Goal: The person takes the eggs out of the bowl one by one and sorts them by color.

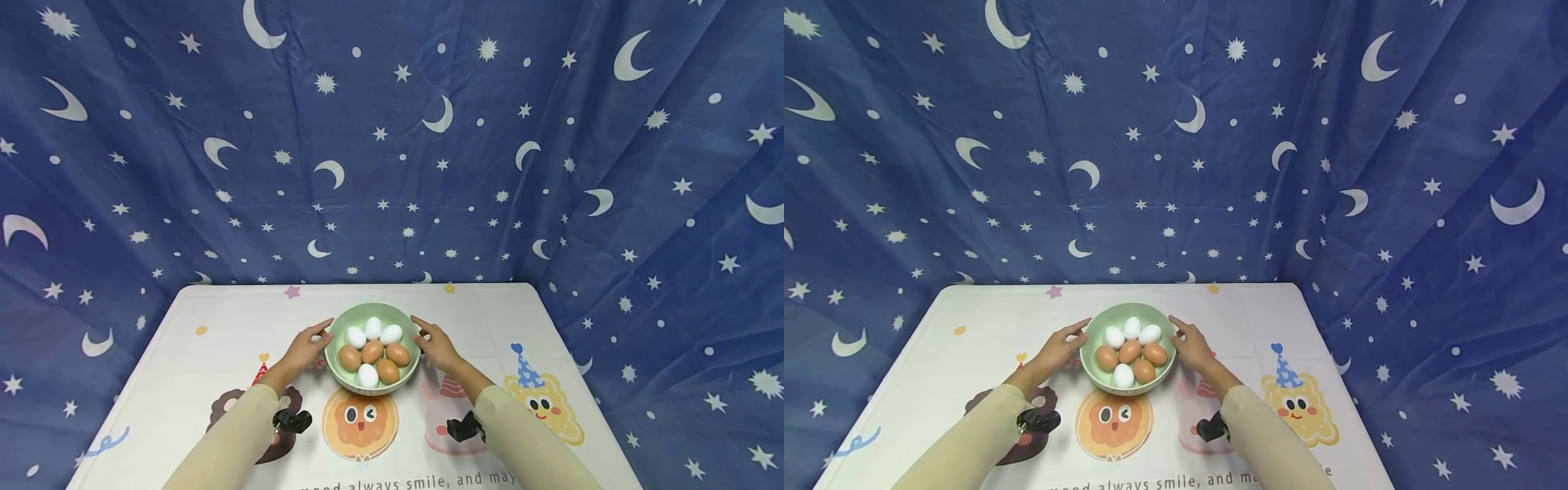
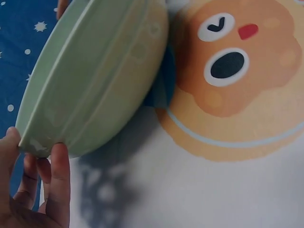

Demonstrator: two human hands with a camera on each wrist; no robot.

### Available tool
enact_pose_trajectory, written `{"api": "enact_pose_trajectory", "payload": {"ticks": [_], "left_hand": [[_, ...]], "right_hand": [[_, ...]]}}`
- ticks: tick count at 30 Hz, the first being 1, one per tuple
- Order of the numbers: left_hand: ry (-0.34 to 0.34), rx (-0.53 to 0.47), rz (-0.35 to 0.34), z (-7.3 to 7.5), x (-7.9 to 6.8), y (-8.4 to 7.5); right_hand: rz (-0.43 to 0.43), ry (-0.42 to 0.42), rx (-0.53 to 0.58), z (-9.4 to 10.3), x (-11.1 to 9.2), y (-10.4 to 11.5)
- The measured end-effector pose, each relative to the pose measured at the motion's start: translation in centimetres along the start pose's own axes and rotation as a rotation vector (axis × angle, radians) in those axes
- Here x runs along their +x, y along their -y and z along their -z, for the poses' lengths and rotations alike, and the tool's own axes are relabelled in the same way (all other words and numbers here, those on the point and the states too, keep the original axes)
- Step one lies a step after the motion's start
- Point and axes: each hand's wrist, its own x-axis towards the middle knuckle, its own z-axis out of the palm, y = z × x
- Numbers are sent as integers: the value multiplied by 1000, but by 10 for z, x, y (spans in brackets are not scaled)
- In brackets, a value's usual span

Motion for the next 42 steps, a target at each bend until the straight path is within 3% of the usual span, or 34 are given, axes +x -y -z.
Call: {"api": "enact_pose_trajectory", "payload": {"ticks": [6,16,24,33,42], "left_hand": [[3,-86,53,2,-2,-2],[-7,-107,97,3,-1,-1],[-22,-107,113,3,-3,-4],[-22,-115,116,4,-5,-3],[-24,-113,104,3,-5,-4]], "right_hand": [[2,13,-5,2,1,-1],[-4,14,-37,6,2,-1],[91,-37,-83,12,-2,12],[125,56,-36,7,-3,27],[128,90,-76,1,-2,31]]}}
